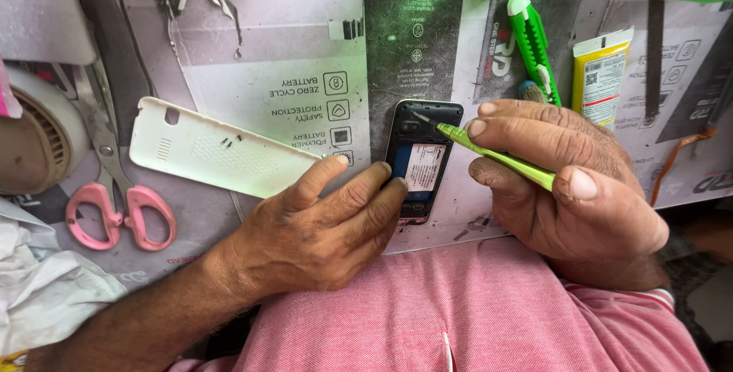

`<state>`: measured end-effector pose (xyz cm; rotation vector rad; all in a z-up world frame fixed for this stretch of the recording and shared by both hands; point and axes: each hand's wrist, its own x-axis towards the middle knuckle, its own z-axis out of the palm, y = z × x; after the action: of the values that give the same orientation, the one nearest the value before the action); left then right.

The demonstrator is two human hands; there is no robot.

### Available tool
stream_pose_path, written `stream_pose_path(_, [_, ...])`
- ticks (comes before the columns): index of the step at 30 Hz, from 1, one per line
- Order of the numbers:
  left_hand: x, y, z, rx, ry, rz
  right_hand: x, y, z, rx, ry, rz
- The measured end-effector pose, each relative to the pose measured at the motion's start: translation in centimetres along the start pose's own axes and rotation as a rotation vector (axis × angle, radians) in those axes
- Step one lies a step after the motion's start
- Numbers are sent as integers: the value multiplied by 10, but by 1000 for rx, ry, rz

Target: The person uses a screwdriver to remove screws from a mobile phone, takes out the battery, and separates the phone housing to work on internal components.

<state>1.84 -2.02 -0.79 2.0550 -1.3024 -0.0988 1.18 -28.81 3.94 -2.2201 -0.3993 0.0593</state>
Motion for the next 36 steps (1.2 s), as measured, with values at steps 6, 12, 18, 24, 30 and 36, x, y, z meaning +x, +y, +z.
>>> stream_pose_path(6, [-8, 1, 9, 53, 59, 41, 5, 2, 3, 34, 56, -174])
stream_pose_path(12, [-12, 5, 16, 168, 110, 72, 17, -2, 10, 12, 81, -278])
stream_pose_path(18, [-16, 4, 16, 188, 133, 81, 15, 10, 19, -63, 54, -309])
stream_pose_path(24, [-15, 5, 14, 169, 110, 89, 11, 10, 20, -123, 32, -333])
stream_pose_path(30, [-14, 5, 12, 145, 92, 93, 8, 12, 22, -125, 3, -302])
stream_pose_path(36, [-13, 6, 12, 133, 88, 84, 8, 15, 23, -105, -17, -287])
